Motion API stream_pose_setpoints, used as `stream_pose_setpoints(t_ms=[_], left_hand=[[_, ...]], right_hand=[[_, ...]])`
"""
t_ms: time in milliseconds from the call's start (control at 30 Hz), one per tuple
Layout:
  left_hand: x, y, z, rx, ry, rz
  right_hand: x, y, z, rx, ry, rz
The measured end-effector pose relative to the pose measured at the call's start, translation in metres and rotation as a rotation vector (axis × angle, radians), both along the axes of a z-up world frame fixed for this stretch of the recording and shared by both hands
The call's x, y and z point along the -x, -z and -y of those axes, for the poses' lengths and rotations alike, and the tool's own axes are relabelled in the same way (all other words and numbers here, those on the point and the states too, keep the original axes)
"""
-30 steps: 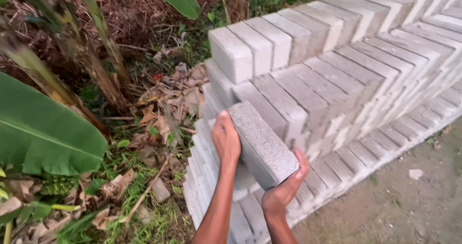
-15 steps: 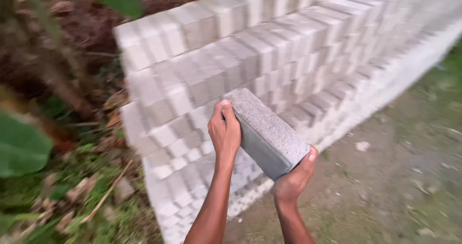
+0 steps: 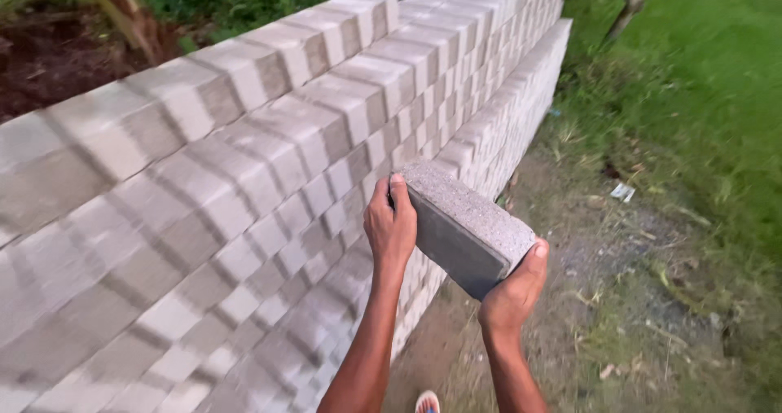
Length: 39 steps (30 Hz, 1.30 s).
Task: The person picks up a concrete brick from a pile by hand and places it onto a horizontal row of a low brick wall, repeating this action for multiple bricks.
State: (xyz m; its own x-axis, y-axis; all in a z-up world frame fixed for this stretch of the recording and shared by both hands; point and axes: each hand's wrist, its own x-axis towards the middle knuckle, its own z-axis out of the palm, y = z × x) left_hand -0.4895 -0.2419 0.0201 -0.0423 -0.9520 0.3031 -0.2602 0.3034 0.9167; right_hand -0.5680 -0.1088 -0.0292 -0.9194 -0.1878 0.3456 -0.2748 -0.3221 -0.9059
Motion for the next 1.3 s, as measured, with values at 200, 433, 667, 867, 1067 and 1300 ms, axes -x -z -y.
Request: stream_pose_setpoints(t_ms=[200,433,667,867,1067,1300], left_hand=[[0.133,-0.002,0.131,0.063,0.049,-0.022],[0.257,-0.020,0.240,0.013,0.051,-0.033],[0.403,0.012,0.377,0.089,-0.163,0.011],[0.488,-0.028,0.482,-0.009,-0.213,-0.020],[0.513,-0.016,0.633,0.009,-0.279,0.013],[0.509,-0.030,0.723,-0.126,-0.306,0.124]], right_hand=[[0.126,0.000,0.125,0.032,0.026,-0.016],[0.251,-0.010,0.247,-0.029,0.019,0.178],[0.414,0.027,0.391,0.162,-0.236,0.124],[0.517,0.004,0.507,0.101,-0.550,0.016],[0.577,0.011,0.627,0.107,-0.805,-0.275],[0.607,-0.007,0.727,-0.053,-1.018,-0.506]])
